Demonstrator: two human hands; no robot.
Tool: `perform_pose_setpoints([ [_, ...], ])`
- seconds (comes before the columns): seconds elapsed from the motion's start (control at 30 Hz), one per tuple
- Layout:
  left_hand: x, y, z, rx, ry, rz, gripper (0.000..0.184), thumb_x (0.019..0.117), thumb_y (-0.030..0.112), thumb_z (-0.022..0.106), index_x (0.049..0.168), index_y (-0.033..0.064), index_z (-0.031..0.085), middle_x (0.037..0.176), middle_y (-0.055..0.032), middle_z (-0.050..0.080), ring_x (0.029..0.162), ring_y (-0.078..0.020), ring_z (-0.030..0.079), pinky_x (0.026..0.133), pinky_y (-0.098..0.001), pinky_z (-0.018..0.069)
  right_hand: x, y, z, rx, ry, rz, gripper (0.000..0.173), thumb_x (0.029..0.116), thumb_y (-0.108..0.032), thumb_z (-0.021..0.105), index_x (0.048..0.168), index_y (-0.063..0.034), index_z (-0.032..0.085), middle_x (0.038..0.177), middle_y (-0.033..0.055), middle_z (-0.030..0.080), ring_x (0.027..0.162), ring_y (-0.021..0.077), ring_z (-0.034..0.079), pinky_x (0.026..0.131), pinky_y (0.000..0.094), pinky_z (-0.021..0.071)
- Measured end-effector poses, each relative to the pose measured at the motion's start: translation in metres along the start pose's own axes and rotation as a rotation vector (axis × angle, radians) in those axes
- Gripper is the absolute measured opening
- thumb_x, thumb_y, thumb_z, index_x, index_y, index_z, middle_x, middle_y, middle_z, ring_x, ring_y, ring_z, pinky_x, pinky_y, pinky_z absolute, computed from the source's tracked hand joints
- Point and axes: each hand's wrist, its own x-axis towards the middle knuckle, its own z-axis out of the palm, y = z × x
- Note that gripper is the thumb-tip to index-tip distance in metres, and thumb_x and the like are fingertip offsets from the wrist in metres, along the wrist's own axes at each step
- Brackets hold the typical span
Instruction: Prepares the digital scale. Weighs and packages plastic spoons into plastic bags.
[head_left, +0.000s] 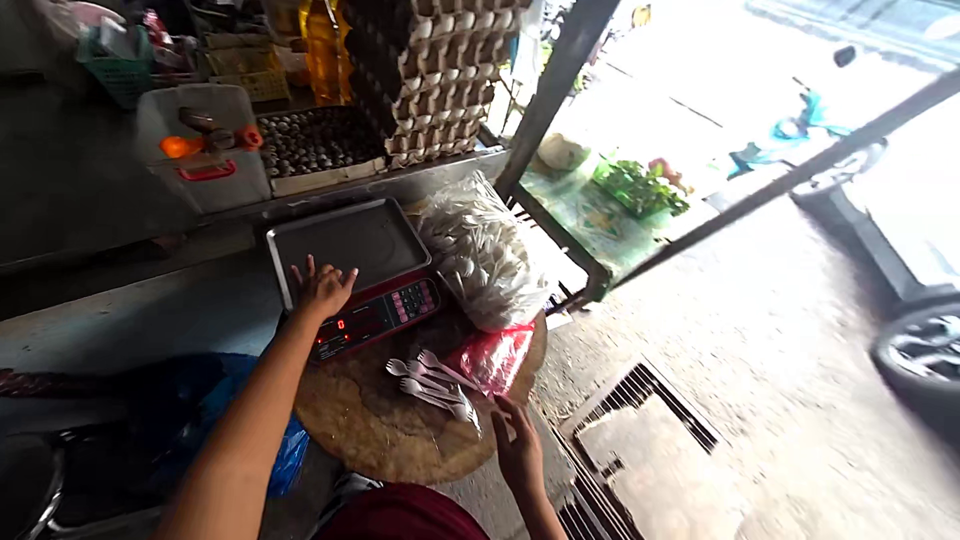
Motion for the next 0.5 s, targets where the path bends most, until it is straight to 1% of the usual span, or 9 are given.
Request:
perform_pose_setpoints([
  [0.1, -0.008, -0.005, 0.002, -0.009, -0.022, 0.040, 0.071, 0.1070, 0.060, 0.027, 0.147, 0.0082, 0.055, 0.160, -0.0183, 0.040, 0.155, -0.0466, 0.010, 0.117, -0.0746, -0.0012, -0.013, -0.011, 0.025, -0.042, -0.184, -0.012, 0.029, 0.0987, -0.007, 0.059, 0.124, 0.0033, 0.069, 0.126, 0.0214, 0.068, 0.119, 0.0343, 0.066, 0.104, 0.0489, 0.0517],
  [0.17, -0.025, -0.007, 0.020, -0.118, 0.173, 0.178, 0.063, 0.1095, 0.049, 0.033, 0.149, 0.0044, 0.051, 0.160, -0.0235, 0.038, 0.154, -0.0495, 0.014, 0.119, -0.0718, 0.0034, -0.004, -0.018, 0.052, -0.132, -0.292, -0.078, 0.041, 0.0963, -0.013, 0.065, 0.135, 0.0010, 0.064, 0.138, 0.0212, 0.062, 0.130, 0.0362, 0.059, 0.111, 0.0508, 0.0464],
  [0.23, -0.051, -0.002, 0.044, -0.293, 0.381, 0.328, 0.051, 0.1088, 0.036, 0.039, 0.140, 0.0015, 0.059, 0.152, -0.0240, 0.048, 0.149, -0.0461, 0.031, 0.122, -0.0624, 0.0206, 0.018, -0.023, 0.077, -0.319, -0.360, -0.055, 0.074, 0.0905, -0.028, 0.074, 0.152, 0.0010, 0.045, 0.156, 0.0248, 0.043, 0.146, 0.0398, 0.041, 0.120, 0.0532, 0.0344],
  [0.3, -0.092, 0.001, 0.069, -0.455, 0.345, 0.390, 0.044, 0.1064, 0.028, 0.044, 0.133, -0.0011, 0.063, 0.145, -0.0236, 0.055, 0.142, -0.0399, 0.045, 0.119, -0.0530, 0.0343, 0.038, -0.027, 0.094, -0.527, -0.434, 0.088, 0.105, 0.0823, -0.041, 0.080, 0.162, -0.0026, 0.024, 0.167, 0.0273, 0.019, 0.155, 0.0426, 0.018, 0.125, 0.0604, 0.0133],
  [0.33, -0.115, 0.000, 0.081, -0.510, 0.266, 0.393, 0.041, 0.1055, 0.025, 0.047, 0.131, -0.0014, 0.065, 0.143, -0.0228, 0.057, 0.139, -0.0368, 0.049, 0.118, -0.0498, 0.0377, 0.047, -0.031, 0.099, -0.592, -0.480, 0.168, 0.109, 0.0821, -0.042, 0.080, 0.164, -0.0056, 0.018, 0.168, 0.0262, 0.015, 0.156, 0.0423, 0.012, 0.124, 0.0626, 0.0086],
  [0.37, -0.135, -0.004, 0.093, -0.556, 0.189, 0.380, 0.037, 0.1044, 0.023, 0.050, 0.128, -0.0013, 0.066, 0.141, -0.0219, 0.058, 0.137, -0.0346, 0.052, 0.116, -0.0476, 0.0400, 0.053, -0.035, 0.102, -0.614, -0.510, 0.230, 0.104, 0.0845, -0.038, 0.078, 0.164, -0.0086, 0.018, 0.168, 0.0242, 0.018, 0.156, 0.0417, 0.014, 0.123, 0.0632, 0.0096],
  [0.4, -0.153, -0.010, 0.105, -0.597, 0.122, 0.349, 0.035, 0.1034, 0.019, 0.052, 0.126, -0.0017, 0.068, 0.139, -0.0215, 0.059, 0.134, -0.0335, 0.054, 0.115, -0.0462, 0.0420, 0.057, -0.039, 0.103, -0.605, -0.512, 0.260, 0.096, 0.0873, -0.034, 0.076, 0.164, -0.0115, 0.023, 0.165, 0.0223, 0.027, 0.154, 0.0414, 0.022, 0.122, 0.0626, 0.0164],
  [0.47, -0.184, -0.027, 0.127, -0.660, 0.024, 0.244, 0.030, 0.1027, 0.012, 0.052, 0.122, -0.0026, 0.069, 0.132, -0.0199, 0.064, 0.124, -0.0314, 0.062, 0.107, -0.0441, 0.0497, 0.055, -0.041, 0.099, -0.532, -0.437, 0.258, 0.076, 0.0920, -0.026, 0.071, 0.159, -0.0150, 0.038, 0.157, 0.0214, 0.042, 0.146, 0.0420, 0.037, 0.116, 0.0616, 0.0312],
  [0.5, -0.196, -0.036, 0.135, -0.687, -0.013, 0.186, 0.029, 0.1029, 0.010, 0.051, 0.121, -0.0030, 0.069, 0.127, -0.0200, 0.066, 0.118, -0.0317, 0.065, 0.103, -0.0451, 0.0519, 0.050, -0.038, 0.096, -0.506, -0.359, 0.236, 0.066, 0.0930, -0.022, 0.069, 0.154, -0.0147, 0.046, 0.152, 0.0218, 0.048, 0.142, 0.0433, 0.042, 0.113, 0.0621, 0.0353],
])
